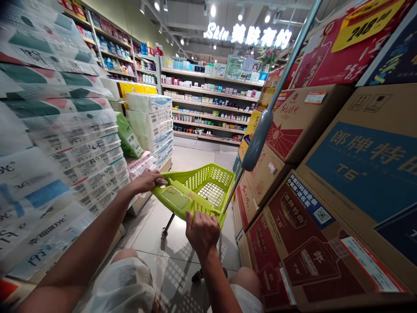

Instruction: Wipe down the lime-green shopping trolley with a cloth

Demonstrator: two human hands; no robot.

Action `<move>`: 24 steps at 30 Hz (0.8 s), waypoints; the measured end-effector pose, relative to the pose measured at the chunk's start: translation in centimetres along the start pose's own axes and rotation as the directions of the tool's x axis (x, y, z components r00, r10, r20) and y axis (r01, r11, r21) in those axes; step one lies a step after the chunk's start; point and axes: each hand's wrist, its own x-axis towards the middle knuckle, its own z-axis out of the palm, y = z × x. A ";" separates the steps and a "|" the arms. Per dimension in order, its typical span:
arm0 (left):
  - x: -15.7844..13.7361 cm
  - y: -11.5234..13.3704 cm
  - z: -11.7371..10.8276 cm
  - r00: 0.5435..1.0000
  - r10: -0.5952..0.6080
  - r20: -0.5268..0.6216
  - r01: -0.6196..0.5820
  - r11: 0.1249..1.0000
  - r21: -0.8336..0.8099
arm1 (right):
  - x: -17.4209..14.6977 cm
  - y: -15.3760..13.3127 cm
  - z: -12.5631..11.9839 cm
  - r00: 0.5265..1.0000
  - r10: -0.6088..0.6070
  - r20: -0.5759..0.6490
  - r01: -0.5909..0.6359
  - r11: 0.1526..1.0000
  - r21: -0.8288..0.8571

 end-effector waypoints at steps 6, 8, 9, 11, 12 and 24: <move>0.2 0.1 0.4 0.985 0.137 0.107 -0.123 0.984 -0.129 | 0.3 2.1 0.1 0.998 0.010 -0.062 -0.009 1.000 0.017; -0.4 -0.2 0.8 0.989 0.129 -0.079 -0.140 0.978 -0.155 | 0.4 2.7 0.2 0.997 -0.004 -0.076 0.005 1.000 0.015; -1.0 0.0 1.4 0.972 0.113 -0.208 -0.148 0.976 -0.161 | 0.5 2.9 0.3 0.997 -0.008 -0.081 0.009 1.000 0.011; -3.2 1.3 3.7 0.884 0.061 -0.464 -0.166 0.968 -0.187 | 0.6 3.2 0.6 0.996 -0.012 -0.088 0.013 1.000 0.012; -4.7 2.3 5.4 0.817 0.018 -0.577 -0.172 0.962 -0.214 | 0.7 3.3 0.7 0.996 -0.014 -0.087 0.016 1.000 0.019; -4.2 3.9 12.6 0.149 -0.740 -0.655 -0.365 0.575 -0.733 | 0.9 5.3 0.5 0.984 -0.165 -0.065 0.169 0.983 0.072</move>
